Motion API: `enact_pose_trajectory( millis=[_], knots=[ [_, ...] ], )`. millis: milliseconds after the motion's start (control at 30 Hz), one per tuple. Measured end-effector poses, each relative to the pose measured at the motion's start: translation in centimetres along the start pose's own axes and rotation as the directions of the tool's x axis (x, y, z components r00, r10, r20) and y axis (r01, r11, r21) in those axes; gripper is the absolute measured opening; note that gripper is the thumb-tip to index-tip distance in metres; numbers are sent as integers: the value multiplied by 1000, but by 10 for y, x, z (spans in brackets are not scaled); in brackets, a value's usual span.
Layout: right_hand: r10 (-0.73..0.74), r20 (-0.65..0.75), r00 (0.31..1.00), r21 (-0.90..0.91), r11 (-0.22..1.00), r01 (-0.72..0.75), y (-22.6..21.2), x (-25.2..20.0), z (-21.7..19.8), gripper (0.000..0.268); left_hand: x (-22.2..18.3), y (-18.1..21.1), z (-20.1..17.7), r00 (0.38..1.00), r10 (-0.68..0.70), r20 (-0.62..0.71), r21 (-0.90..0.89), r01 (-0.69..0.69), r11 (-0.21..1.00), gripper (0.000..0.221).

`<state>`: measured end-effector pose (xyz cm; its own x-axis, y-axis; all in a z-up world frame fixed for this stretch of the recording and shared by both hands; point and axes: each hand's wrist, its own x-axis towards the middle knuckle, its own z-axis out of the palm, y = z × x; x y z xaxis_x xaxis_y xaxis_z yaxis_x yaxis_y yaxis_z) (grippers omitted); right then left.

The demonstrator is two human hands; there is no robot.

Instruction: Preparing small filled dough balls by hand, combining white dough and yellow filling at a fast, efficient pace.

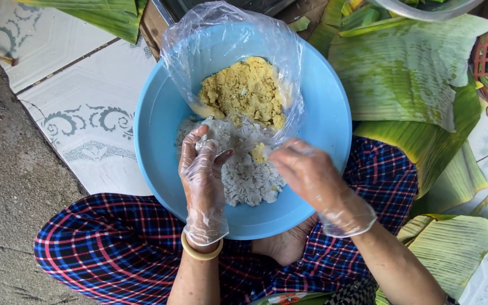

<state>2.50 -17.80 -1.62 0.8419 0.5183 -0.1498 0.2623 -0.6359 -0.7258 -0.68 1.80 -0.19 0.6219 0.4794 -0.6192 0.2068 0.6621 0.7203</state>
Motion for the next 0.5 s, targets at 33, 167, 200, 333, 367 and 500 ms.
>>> enact_pose_trajectory(
  millis=[33,167,200,333,367,500],
  knots=[
    [20,42,999,-13,1000,-19,-2,-1,9,14,0,0,0,1000,-7,0,3,7,1000,33],
    [25,167,986,-141,990,-1,-15,8,21,21,-3,7,0,1000,-12,-14,-2,12,1000,31],
    [23,174,984,-140,990,1,-15,8,24,21,-2,7,-2,1000,-12,-20,-3,12,1000,31],
    [47,190,981,-351,936,23,-12,4,33,22,-2,9,1,1000,-10,-2,0,10,1000,31],
    [51,201,978,-443,895,44,-10,2,34,23,-2,11,3,1000,-14,-4,3,14,1000,31],
    [44,201,979,-509,858,66,-4,5,42,24,1,5,-1,1000,-11,-11,-3,11,1000,31]
  ],
)
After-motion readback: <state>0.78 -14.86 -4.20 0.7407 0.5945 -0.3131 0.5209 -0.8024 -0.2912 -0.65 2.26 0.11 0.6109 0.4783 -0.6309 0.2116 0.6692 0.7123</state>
